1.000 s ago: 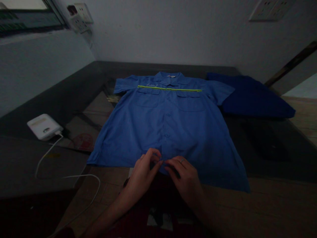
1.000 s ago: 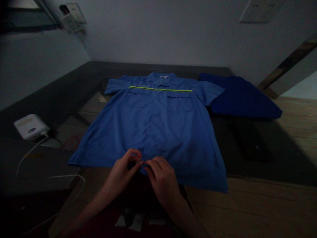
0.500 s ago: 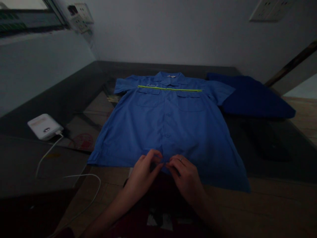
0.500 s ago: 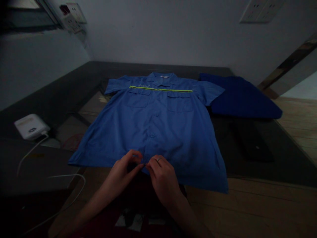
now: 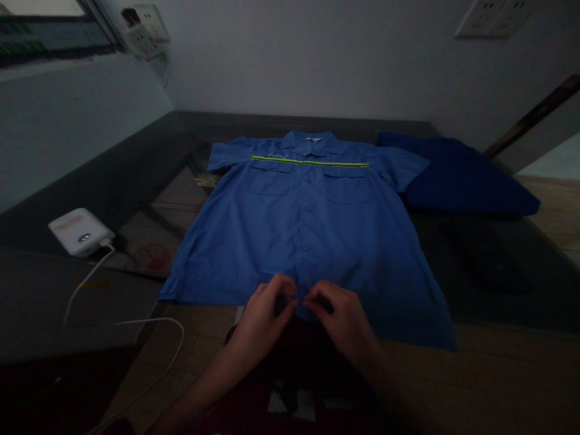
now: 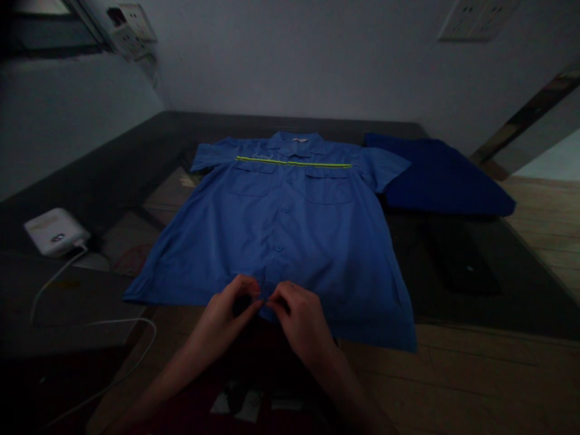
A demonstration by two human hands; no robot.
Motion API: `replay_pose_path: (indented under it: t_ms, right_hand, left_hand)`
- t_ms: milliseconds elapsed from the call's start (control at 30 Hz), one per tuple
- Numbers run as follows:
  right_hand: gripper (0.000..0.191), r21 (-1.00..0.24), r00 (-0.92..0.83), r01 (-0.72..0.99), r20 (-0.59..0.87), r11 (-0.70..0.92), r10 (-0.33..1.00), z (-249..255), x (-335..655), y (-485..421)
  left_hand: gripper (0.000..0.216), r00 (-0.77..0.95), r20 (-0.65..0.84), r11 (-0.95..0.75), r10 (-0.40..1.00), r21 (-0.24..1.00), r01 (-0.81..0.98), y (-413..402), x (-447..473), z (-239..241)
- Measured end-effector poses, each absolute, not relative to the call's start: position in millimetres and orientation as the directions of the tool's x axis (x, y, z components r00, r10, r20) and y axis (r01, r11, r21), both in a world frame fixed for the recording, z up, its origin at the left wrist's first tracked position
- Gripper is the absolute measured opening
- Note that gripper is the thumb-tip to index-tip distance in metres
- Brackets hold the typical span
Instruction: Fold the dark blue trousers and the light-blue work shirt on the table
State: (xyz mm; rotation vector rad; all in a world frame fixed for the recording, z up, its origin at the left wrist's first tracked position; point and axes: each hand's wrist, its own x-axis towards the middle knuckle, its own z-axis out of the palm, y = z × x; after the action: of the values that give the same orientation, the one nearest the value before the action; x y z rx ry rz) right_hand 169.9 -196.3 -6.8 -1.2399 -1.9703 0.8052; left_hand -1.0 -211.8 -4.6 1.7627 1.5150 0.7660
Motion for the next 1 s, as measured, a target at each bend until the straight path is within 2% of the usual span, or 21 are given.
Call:
replay_pose_path:
  t_ms: [133,300,600,767,1000]
  right_hand:
    - [0.014,-0.835,-0.303,0.460,0.173,0.303,0.937,-6,171,-195]
    - [0.012,-0.922,-0.312,0.359,0.030,0.147,0.950,-2,175,-190]
    - [0.006,-0.952,-0.390,0.303,-0.079,0.046,0.917,1,177,-179]
    - [0.007,-0.942,-0.392,0.329,-0.069,0.070,0.917,4,178,-181]
    - [0.007,-0.848,-0.355,0.457,0.105,0.271,0.929,3,181,-189]
  left_hand:
    - [0.018,0.163,-0.018,-0.084,0.986,0.799,0.596,-211,-3,-3]
    - [0.015,0.192,-0.030,-0.091,0.981,0.803,0.589,-210,-3,-3]
    - [0.020,0.208,0.024,-0.161,0.978,0.723,0.672,-211,-1,-5]
    - [0.017,0.188,0.012,-0.139,0.982,0.724,0.676,-213,0,-3]
    - [0.017,0.211,0.017,-0.153,0.977,0.742,0.652,-214,-1,-1]
